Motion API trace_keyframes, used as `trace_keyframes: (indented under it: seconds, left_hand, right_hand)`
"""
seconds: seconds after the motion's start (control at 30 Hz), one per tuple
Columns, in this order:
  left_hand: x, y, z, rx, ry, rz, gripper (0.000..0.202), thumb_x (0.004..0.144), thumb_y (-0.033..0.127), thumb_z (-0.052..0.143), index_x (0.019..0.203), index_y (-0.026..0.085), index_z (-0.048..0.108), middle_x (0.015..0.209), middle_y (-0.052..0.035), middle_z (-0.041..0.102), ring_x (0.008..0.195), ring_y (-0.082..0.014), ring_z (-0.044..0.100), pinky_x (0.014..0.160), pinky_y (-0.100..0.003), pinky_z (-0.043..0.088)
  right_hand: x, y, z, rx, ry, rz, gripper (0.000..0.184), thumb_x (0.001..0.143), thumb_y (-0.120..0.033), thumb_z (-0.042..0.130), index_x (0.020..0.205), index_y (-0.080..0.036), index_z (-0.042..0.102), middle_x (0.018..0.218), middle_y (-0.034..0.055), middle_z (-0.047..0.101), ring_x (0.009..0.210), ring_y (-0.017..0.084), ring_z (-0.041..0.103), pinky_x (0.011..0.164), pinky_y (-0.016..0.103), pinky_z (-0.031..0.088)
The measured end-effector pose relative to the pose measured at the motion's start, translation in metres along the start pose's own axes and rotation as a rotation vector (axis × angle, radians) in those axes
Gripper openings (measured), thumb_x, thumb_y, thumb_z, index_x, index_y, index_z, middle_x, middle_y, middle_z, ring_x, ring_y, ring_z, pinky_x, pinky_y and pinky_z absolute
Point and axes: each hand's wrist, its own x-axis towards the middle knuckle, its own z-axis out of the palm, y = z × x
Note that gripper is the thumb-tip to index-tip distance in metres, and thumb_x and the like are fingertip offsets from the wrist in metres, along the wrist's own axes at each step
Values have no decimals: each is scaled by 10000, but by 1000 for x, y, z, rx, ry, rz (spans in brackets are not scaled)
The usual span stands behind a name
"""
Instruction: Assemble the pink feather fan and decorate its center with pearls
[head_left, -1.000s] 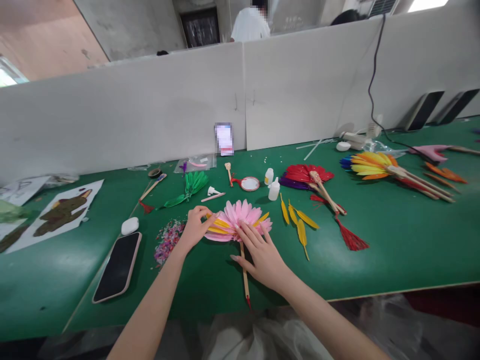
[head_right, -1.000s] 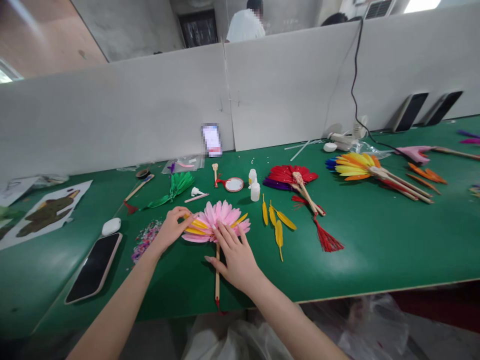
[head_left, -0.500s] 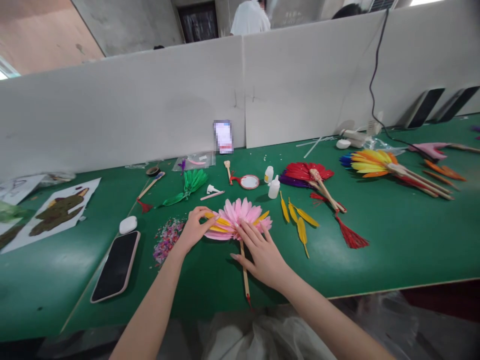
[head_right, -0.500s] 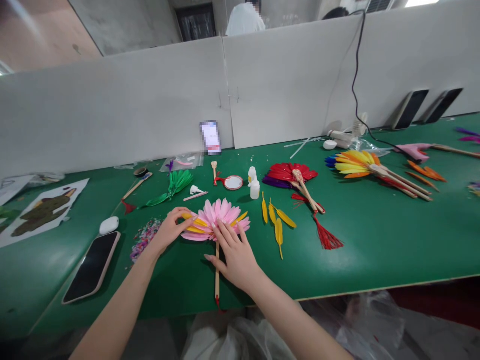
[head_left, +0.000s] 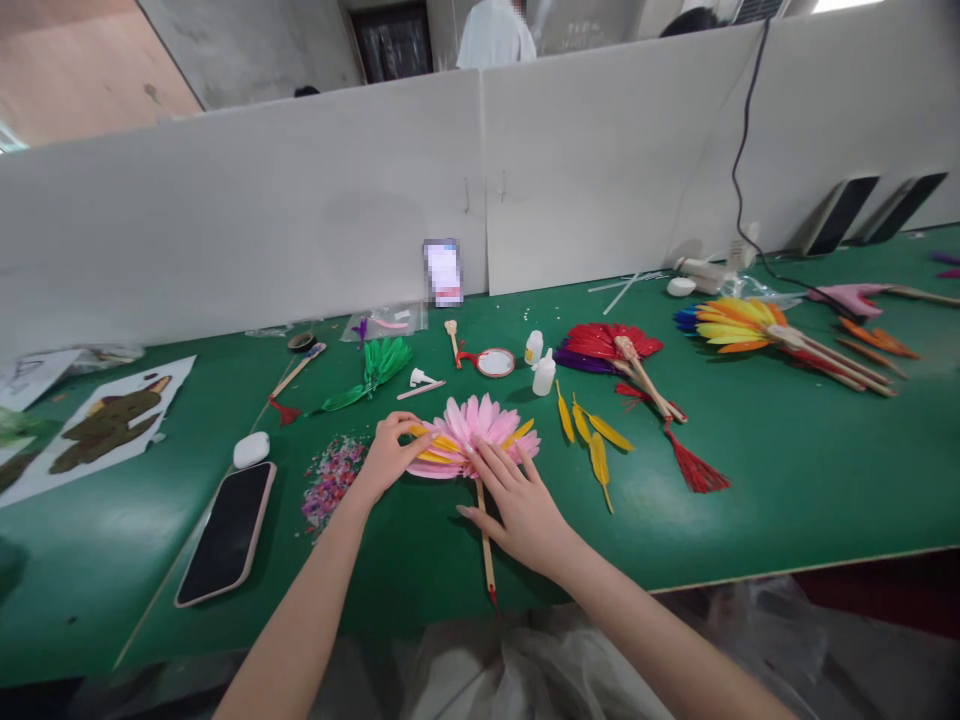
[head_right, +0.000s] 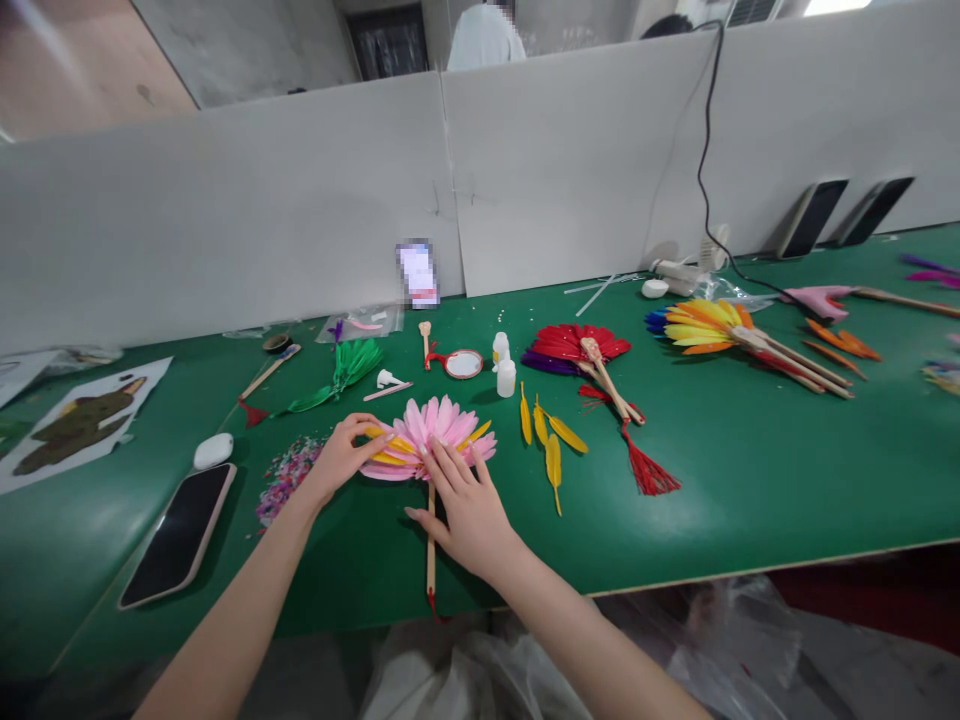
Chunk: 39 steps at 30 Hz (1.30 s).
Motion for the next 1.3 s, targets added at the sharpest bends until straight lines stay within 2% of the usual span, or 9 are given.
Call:
trace_keyframes:
  seconds: [0.2,0.37,0.63,0.83,1.0,1.1,1.2,1.3]
  left_hand:
    - [0,0,3,9,12,-11,177,723,381,643,691,214,693,942,-44,580,955,-230,527,933,-411,381]
    - [0,-4,4,17,39,-42,177,713,375,656,755,206,687,944,-51,572,969,-239,508,921,-410,377]
    - [-4,-3,2,27,40,-54,170,787,334,586,749,197,680,939,-56,582,953,-217,530,917,-386,378]
    - [-2,-10,2,28,156,-64,179,781,352,590,750,189,658,893,-47,605,835,-190,535,838,-345,406]
    - [-1,-19,-12,7,295,-113,265,811,409,525,729,187,645,825,-42,621,772,-182,545,720,-290,425]
    - [-3,-23,-19,2,382,-148,335,840,440,459,690,190,624,748,-31,612,736,-179,547,669,-273,415]
    - [-4,-25,-23,0,430,-165,395,864,459,397,636,193,578,651,-14,581,672,-168,540,634,-265,400]
    - [-5,-25,-24,0,433,-151,442,870,465,376,558,194,532,639,-12,592,678,-164,560,664,-264,403]
  right_hand:
    - [0,0,0,-4,-5,2,639,931,-492,343,1459,-150,233,1502,76,252,1373,251,251,1094,502,231]
    - [0,0,-2,-3,-3,-6,632,932,-495,338,1450,-143,256,1502,76,252,1368,249,263,1100,506,214]
    - [-1,2,2,-26,16,-26,600,934,-474,361,1447,-177,270,1503,81,256,1367,239,269,1121,501,126]
    - [-2,3,6,-55,29,-24,609,931,-491,361,1444,-175,277,1504,78,259,1369,235,262,1126,477,98]
    - [-3,4,8,-72,59,-35,630,924,-493,380,1451,-175,247,1501,84,269,1372,232,255,1127,469,79]
    - [-2,3,3,-72,111,-62,646,925,-490,388,1446,-145,229,1495,108,283,1373,234,250,1124,468,94]
    - [0,3,-8,-47,223,-55,569,944,-417,384,1412,-116,265,1463,146,341,1358,244,278,1114,482,136]
    - [-3,12,-22,23,376,19,415,945,-348,391,1296,-127,397,1299,171,519,1236,268,440,1046,490,289]
